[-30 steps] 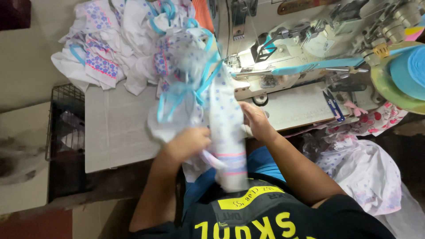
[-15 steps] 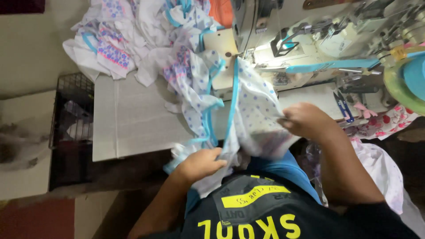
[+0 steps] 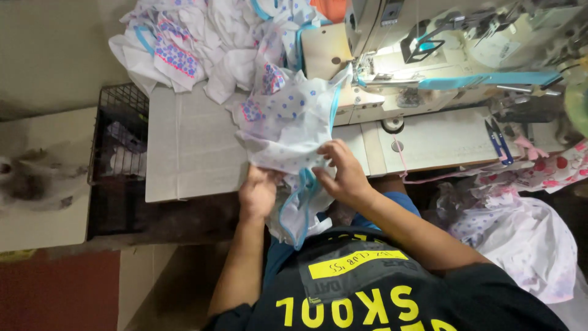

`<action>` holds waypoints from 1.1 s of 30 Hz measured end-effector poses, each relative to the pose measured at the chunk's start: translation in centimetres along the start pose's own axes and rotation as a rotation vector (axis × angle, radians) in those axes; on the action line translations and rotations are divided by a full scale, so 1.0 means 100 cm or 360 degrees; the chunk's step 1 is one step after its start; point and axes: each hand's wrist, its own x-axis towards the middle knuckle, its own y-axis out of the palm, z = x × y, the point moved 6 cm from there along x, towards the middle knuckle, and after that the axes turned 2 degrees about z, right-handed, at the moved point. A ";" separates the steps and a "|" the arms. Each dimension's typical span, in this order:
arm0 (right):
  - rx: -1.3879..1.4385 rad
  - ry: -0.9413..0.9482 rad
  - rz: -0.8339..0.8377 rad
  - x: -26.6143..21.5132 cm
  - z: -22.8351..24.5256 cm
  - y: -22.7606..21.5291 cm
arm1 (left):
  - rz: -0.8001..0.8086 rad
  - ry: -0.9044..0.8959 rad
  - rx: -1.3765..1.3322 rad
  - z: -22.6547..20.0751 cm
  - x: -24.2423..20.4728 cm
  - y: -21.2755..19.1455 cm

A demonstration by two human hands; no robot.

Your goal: Sorting and unfolding patterned fabric pieces on a sewing machine table

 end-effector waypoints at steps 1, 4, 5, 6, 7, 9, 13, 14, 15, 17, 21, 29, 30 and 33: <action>-0.0225 0.0036 0.0182 -0.010 -0.009 0.006 | -0.0343 -0.0015 0.0629 -0.006 0.009 0.009; -0.0358 0.0240 0.0350 -0.011 -0.024 0.002 | -0.0564 -0.0039 0.0967 0.034 0.064 0.000; -0.0248 0.0415 0.0359 -0.009 -0.030 -0.002 | -0.0475 -0.0048 0.0673 0.062 0.086 -0.009; -0.0257 0.0417 0.0346 -0.008 -0.034 -0.003 | -0.0462 -0.0056 0.0669 0.059 0.105 0.025; 0.0376 0.0650 0.0193 -0.009 -0.046 -0.006 | -0.0055 -0.0110 0.0859 0.060 0.127 0.072; 0.1007 0.0853 0.0019 -0.011 -0.060 -0.016 | 0.0373 -0.0164 0.1034 0.058 0.150 0.119; 0.1487 0.1114 0.0264 -0.022 -0.066 -0.038 | 0.1070 0.0146 0.2300 0.040 0.166 0.127; 0.1514 0.1147 0.0425 -0.027 -0.063 -0.040 | 0.1225 0.0466 0.2912 0.032 0.167 0.126; 0.1521 0.1150 0.0423 -0.027 -0.060 -0.041 | 0.1226 0.0457 0.2914 0.040 0.167 0.115; 0.1146 0.1092 0.0392 -0.026 -0.055 -0.047 | 0.1063 0.0770 0.3277 0.050 0.170 0.097; 0.0891 0.1000 -0.0052 -0.011 -0.079 -0.043 | 0.0937 0.0727 0.3381 0.057 0.169 0.107; 0.1352 0.1193 -0.0061 -0.040 -0.088 -0.082 | 0.0556 0.0834 0.3770 0.066 0.162 0.151; 0.1354 0.1191 -0.0067 -0.041 -0.101 -0.090 | 0.0565 0.0835 0.3769 0.075 0.165 0.145; 0.1253 0.1107 -0.0116 -0.040 -0.132 -0.116 | 0.0384 0.0813 0.3760 0.096 0.184 0.128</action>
